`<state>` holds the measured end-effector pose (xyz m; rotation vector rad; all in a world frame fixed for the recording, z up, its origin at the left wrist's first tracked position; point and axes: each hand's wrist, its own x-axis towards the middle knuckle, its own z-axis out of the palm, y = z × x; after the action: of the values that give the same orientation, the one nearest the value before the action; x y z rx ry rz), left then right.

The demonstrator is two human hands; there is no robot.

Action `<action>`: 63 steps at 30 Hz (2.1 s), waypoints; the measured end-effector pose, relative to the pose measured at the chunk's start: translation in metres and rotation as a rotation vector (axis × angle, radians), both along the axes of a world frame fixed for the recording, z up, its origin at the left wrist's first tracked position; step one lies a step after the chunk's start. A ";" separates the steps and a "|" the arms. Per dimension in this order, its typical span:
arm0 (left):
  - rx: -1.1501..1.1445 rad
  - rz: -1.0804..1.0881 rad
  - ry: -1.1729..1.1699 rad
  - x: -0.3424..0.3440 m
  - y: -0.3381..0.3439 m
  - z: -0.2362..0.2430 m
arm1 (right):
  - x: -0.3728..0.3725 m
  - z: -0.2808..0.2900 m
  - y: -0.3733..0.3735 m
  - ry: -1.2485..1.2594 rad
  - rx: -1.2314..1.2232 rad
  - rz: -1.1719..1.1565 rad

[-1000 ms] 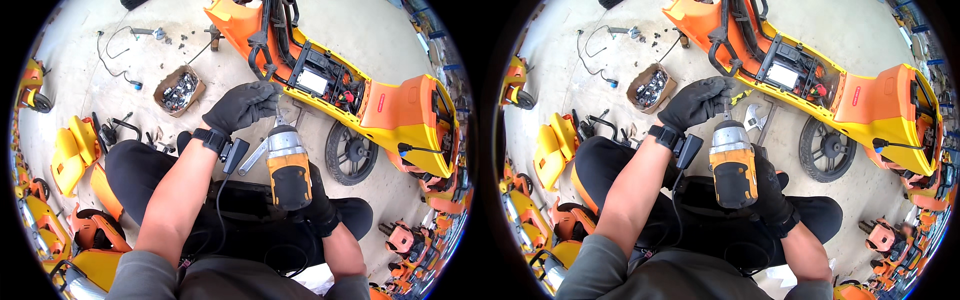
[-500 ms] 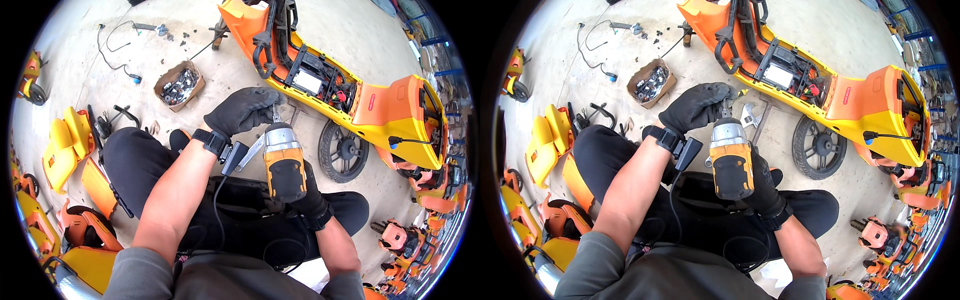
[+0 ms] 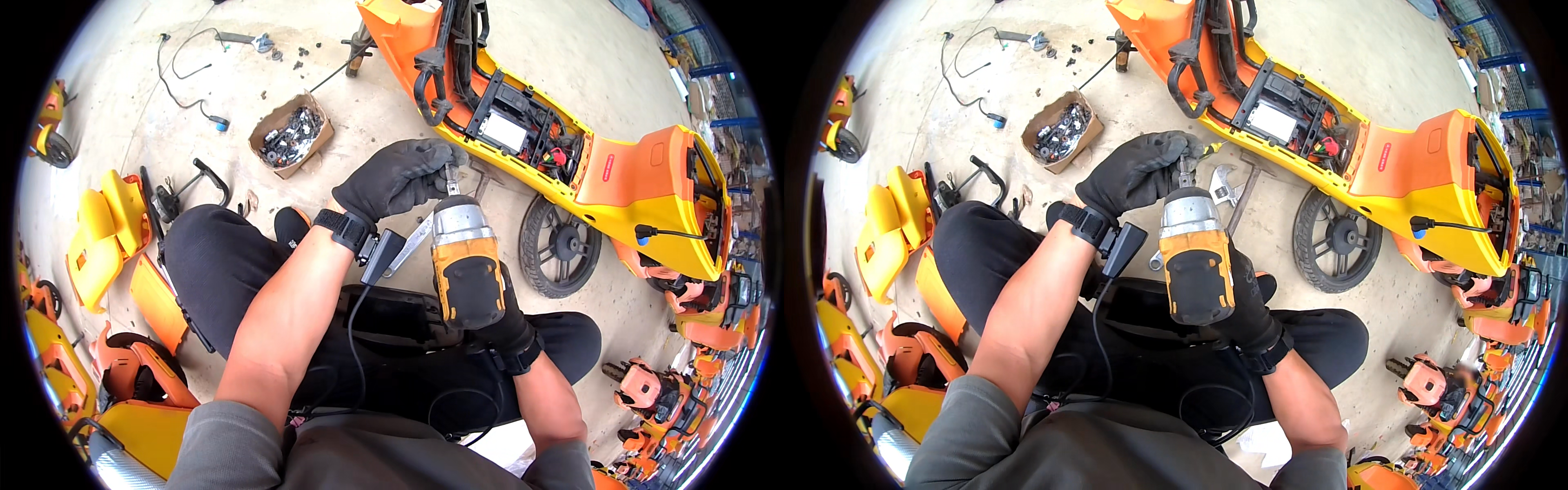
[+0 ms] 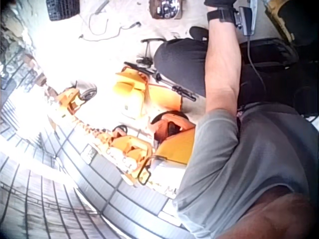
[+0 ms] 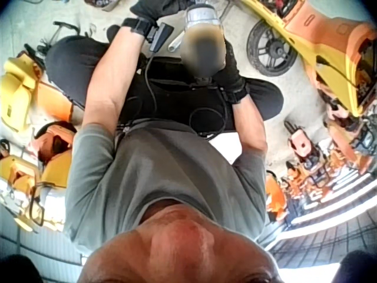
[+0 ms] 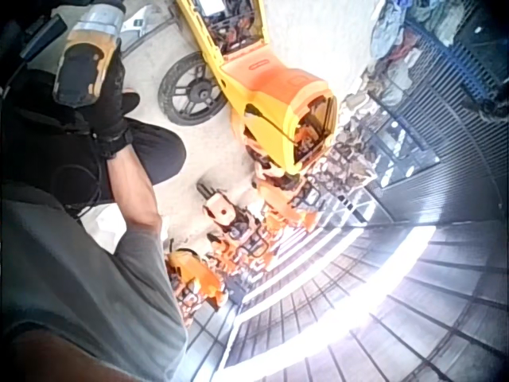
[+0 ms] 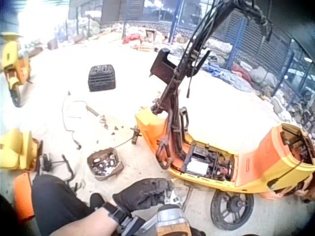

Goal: The person uses a power driver and their hands to disassemble components on an orange electric scooter, removing a plastic panel and manipulating wiring connectors.

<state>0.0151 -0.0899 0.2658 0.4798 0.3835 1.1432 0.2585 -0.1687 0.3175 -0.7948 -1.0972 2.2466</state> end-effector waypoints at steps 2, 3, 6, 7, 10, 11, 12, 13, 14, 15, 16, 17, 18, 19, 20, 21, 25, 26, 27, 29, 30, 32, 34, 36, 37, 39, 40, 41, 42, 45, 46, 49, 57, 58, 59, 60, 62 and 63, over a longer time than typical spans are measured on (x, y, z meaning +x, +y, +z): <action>-0.017 0.005 -0.007 -0.001 -0.001 -0.001 | 0.001 -0.001 0.003 -0.078 0.137 0.078; -0.023 0.007 -0.013 -0.001 0.000 -0.002 | 0.001 0.000 0.004 -0.103 0.152 0.091; -0.011 -0.022 -0.026 -0.002 0.001 -0.001 | 0.004 -0.003 0.002 -0.129 0.111 0.086; -0.017 -0.011 -0.021 -0.001 0.001 0.000 | 0.005 -0.005 0.001 -0.126 0.098 0.077; -0.031 0.010 -0.017 0.001 0.000 0.002 | 0.007 -0.011 -0.002 -0.090 0.134 0.042; -0.031 0.006 -0.022 0.001 0.001 0.002 | 0.007 -0.013 -0.005 -0.084 0.141 0.023; -0.033 0.005 -0.025 0.000 0.000 0.003 | 0.007 -0.014 -0.005 -0.094 0.164 0.023; -0.034 0.008 -0.018 0.000 0.000 0.004 | 0.006 -0.015 -0.005 -0.104 0.187 0.022; -0.036 0.010 -0.011 0.000 0.000 0.006 | 0.006 -0.013 -0.004 -0.134 0.227 0.038; -0.038 0.014 -0.003 -0.001 -0.001 0.007 | 0.005 -0.011 -0.003 -0.178 0.284 0.063; -0.041 0.007 0.011 -0.002 -0.001 0.007 | 0.004 -0.008 -0.002 -0.222 0.340 0.087; -0.044 -0.001 0.024 -0.003 -0.001 0.007 | 0.002 -0.005 -0.001 -0.282 0.414 0.120; -0.044 -0.010 0.037 -0.004 -0.001 0.009 | 0.001 -0.003 0.001 -0.343 0.489 0.150; -0.061 0.000 0.061 -0.004 -0.002 0.011 | -0.002 -0.002 0.001 -0.198 0.318 0.118; -0.078 0.010 0.086 -0.004 -0.003 0.014 | -0.005 -0.002 0.002 -0.053 0.147 0.086; -0.097 0.020 0.106 -0.004 -0.004 0.015 | -0.008 -0.001 0.003 0.088 -0.025 0.052; -0.091 0.007 0.063 -0.006 -0.003 0.000 | -0.018 0.004 0.010 -0.197 0.279 0.125; -0.095 -0.001 0.077 -0.009 -0.003 -0.004 | -0.023 0.004 0.012 -0.232 0.307 0.147; -0.095 -0.013 0.087 -0.009 -0.003 -0.006 | -0.028 0.002 0.010 -0.222 0.310 0.128; 0.091 0.067 0.264 -0.007 -0.006 -0.009 | -0.031 -0.016 0.017 -0.151 0.252 0.136; 0.181 0.104 0.348 -0.005 -0.007 -0.011 | -0.030 -0.031 0.022 -0.100 0.188 0.158; -0.028 0.041 0.221 -0.009 -0.009 -0.007 | -0.031 -0.053 0.026 -0.010 -0.045 0.098; -0.129 0.016 0.165 -0.012 -0.009 -0.009 | -0.028 -0.077 0.026 -0.303 0.191 0.093; -0.119 0.024 0.187 -0.018 -0.004 -0.018 | -0.026 -0.099 0.035 -0.519 0.581 0.157; 0.228 0.120 0.537 -0.023 -0.001 -0.022 | -0.027 -0.108 0.039 -0.556 0.665 0.170; 0.936 0.311 1.228 -0.038 0.003 -0.027 | -0.033 -0.116 0.043 -0.607 0.772 0.190; 0.563 0.216 0.917 -0.039 0.003 -0.029 | -0.038 -0.117 0.044 -0.633 0.806 0.205; 0.200 0.122 0.595 -0.038 0.003 -0.030 | -0.044 -0.118 0.045 -0.657 0.841 0.220; -0.154 0.024 0.257 -0.036 0.003 -0.031 | -0.047 -0.121 0.046 -0.702 0.883 0.239; -0.162 0.021 0.287 -0.042 0.014 -0.048 | -0.057 -0.139 0.050 -0.743 0.887 0.245; -0.173 0.004 0.304 -0.043 0.019 -0.055 | -0.059 -0.147 0.052 -0.721 0.834 0.230; -0.211 -0.053 0.364 -0.052 0.034 -0.074 | -0.075 -0.156 0.058 -0.617 0.693 0.149; -0.229 -0.064 0.469 -0.067 0.084 -0.116 | -0.110 -0.153 0.094 -0.898 0.793 0.096; -0.206 -0.063 0.467 -0.065 0.092 -0.122 | -0.111 -0.156 0.099 -0.928 0.739 0.080; -0.240 -0.074 0.483 -0.064 0.099 -0.128 | -0.111 -0.164 0.103 -0.907 0.703 0.059; -0.242 -0.101 0.500 -0.064 0.105 -0.132 | -0.111 -0.170 0.106 -0.911 0.755 0.048; -0.245 -0.156 0.532 -0.065 0.119 -0.140 | -0.110 -0.182 0.116 -0.919 0.858 0.027; -0.282 -0.153 0.573 -0.063 0.124 -0.141 | -0.113 -0.189 0.121 -0.894 0.907 -0.004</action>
<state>-0.0484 0.0343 0.1253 0.5726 0.9750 0.7719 0.1454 -0.0477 0.1283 -1.3506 -2.2299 1.0603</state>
